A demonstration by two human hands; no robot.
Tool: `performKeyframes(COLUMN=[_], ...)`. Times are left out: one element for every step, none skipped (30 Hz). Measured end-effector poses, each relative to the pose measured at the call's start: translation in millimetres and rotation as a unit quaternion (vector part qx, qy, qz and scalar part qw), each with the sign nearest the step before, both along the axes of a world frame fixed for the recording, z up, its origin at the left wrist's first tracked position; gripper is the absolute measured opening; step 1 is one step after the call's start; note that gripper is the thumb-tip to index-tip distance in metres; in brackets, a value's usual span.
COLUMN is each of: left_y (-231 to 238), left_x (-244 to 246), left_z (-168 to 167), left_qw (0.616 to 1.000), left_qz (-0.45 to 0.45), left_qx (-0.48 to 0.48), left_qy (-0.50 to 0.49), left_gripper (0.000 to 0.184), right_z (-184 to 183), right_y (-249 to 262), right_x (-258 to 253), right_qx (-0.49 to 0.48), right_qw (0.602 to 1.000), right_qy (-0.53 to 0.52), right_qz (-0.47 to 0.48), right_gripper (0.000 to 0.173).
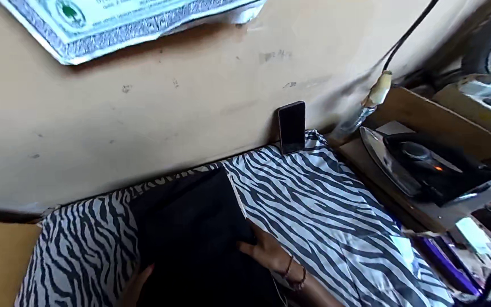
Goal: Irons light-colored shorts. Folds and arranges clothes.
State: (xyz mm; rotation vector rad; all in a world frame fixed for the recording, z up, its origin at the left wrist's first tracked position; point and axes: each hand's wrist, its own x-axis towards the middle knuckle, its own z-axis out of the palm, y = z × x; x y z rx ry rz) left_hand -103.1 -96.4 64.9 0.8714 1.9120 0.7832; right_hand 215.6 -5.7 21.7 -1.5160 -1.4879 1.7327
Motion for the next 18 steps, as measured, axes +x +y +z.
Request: performKeyframes(left_y=[-2, -6, -11, -15, -16, -16, -17, -16, -13, -10, -8, -4, -1, 1, 4, 7, 9, 11], left_x=[0, 1, 3, 5, 4, 3, 2, 2, 4, 6, 7, 7, 8, 9, 9, 7, 5, 3], left_z=[1, 1, 1, 0, -2, -5, -7, -9, -7, -4, -1, 2, 4, 5, 5, 6, 6, 2], left_qw=[1.000, 1.000, 1.000, 1.000, 0.999, 0.999, 0.999, 0.999, 0.999, 0.999, 0.999, 0.999, 0.999, 1.000, 1.000, 1.000, 1.000, 1.000], left_qz=[0.002, 0.009, 0.015, 0.024, 0.030, 0.031, 0.033, 0.037, 0.043, 0.044, 0.043, 0.038, 0.030, 0.020, 0.007, -0.004, -0.011, -0.011], left_qx=[-0.011, -0.017, -0.017, -0.013, -0.007, -0.002, 0.000, 0.000, -0.004, -0.008, -0.008, -0.003, 0.003, 0.006, 0.006, 0.002, -0.006, -0.013], left_qy=[-0.002, -0.003, -0.004, -0.009, -0.012, -0.016, -0.019, -0.024, -0.028, -0.027, -0.022, -0.016, -0.011, -0.009, -0.003, 0.001, -0.001, -0.010], left_gripper=[0.060, 0.061, 0.063, 0.064, 0.064, 0.064, 0.063, 0.061, 0.060, 0.059, 0.058, 0.057, 0.055, 0.055, 0.055, 0.055, 0.055, 0.054], right_z=[-3, -3, -2, 0, 2, 3, 3, 1, 0, -1, -1, 0, 1, 1, 3, 7, 11, 13], right_y=[0, 0, -2, -4, -5, -5, -5, -5, -5, -7, -9, -10, -8, -6, -4, -1, 1, 2], right_x=[0, 2, 3, 3, 2, -1, -4, -6, -8, -9, -9, -9, -9, -9, -9, -9, -9, -8], right_qx=[0.004, 0.015, 0.029, 0.045, 0.058, 0.066, 0.063, 0.054, 0.046, 0.045, 0.051, 0.061, 0.067, 0.068, 0.059, 0.047, 0.035, 0.026], right_qw=[1.000, 1.000, 1.000, 0.999, 0.998, 0.998, 0.998, 0.998, 0.998, 0.999, 0.998, 0.997, 0.996, 0.996, 0.996, 0.997, 0.998, 0.999], right_qy=[0.006, 0.008, 0.006, 0.002, -0.006, -0.017, -0.028, -0.034, -0.032, -0.024, -0.014, -0.003, 0.008, 0.016, 0.021, 0.022, 0.020, 0.015], right_qz=[-0.001, 0.002, 0.008, 0.013, 0.017, 0.014, 0.012, 0.007, 0.001, -0.009, -0.021, -0.036, -0.049, -0.058, -0.060, -0.056, -0.049, -0.042], right_gripper=[0.088, 0.087, 0.086, 0.086, 0.086, 0.087, 0.087, 0.086, 0.084, 0.082, 0.080, 0.078, 0.075, 0.072, 0.069, 0.066, 0.063, 0.060])
